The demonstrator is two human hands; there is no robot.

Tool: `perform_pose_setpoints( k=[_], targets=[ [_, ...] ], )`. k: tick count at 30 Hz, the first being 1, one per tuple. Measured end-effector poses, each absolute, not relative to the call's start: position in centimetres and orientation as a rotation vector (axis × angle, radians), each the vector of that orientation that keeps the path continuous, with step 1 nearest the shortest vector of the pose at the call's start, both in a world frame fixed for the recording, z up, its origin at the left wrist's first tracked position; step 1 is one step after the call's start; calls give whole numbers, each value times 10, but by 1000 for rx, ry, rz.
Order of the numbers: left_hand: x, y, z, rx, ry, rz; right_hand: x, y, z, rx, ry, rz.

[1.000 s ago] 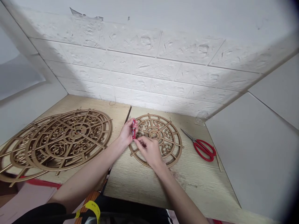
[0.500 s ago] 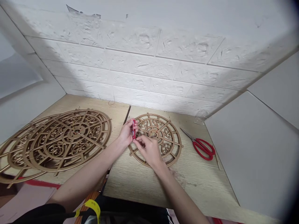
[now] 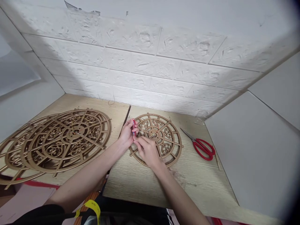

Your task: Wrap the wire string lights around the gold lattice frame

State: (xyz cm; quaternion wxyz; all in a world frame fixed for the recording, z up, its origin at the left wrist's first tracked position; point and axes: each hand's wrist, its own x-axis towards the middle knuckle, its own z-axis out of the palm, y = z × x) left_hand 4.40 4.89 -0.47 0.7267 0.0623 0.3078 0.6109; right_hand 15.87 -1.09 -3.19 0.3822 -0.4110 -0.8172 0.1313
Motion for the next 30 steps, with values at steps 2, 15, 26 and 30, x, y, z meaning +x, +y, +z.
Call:
perform_pose_setpoints(
  k=[2,15,26,30],
  targets=[
    [44,48,-3,123,701,1327,163,-8,-29,-992,-2136,337],
    [43,49,2,257,724,1313,177,-9,-9,-934,-1846,195],
    [59,30,-9,835,710,1276,191,0,-4,-1171,-1630,-87],
    [59,30,-11,929,712,1240,192,2,-8,-1162,-1762,-9]
  ],
)
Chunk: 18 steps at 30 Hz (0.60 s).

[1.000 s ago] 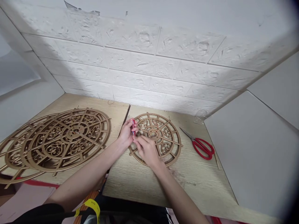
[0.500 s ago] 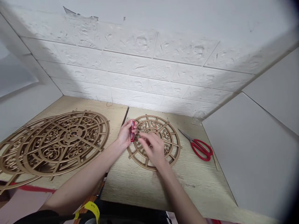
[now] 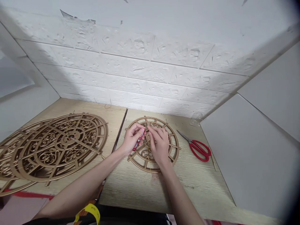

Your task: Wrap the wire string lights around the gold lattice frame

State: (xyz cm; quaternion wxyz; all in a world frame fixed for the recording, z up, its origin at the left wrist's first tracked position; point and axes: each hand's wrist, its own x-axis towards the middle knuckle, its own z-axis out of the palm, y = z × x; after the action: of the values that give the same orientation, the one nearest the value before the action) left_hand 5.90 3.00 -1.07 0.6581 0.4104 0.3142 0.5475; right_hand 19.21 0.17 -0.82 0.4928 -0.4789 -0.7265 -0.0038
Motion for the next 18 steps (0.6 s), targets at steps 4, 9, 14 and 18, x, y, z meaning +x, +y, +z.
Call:
perform_pose_setpoints(
  k=[4,9,14,18],
  targets=[
    [59,28,-8,991,729,1206,193,3,-9,-1139,-1703,122],
    [59,27,-6,991,727,1182,193,3,-5,-1172,-1627,255],
    [59,27,-6,986,720,1183,193,4,-2,-1206,-1605,210],
    [58,27,-5,967,709,1170,194,4,-2,-1235,-1553,181]
  ],
)
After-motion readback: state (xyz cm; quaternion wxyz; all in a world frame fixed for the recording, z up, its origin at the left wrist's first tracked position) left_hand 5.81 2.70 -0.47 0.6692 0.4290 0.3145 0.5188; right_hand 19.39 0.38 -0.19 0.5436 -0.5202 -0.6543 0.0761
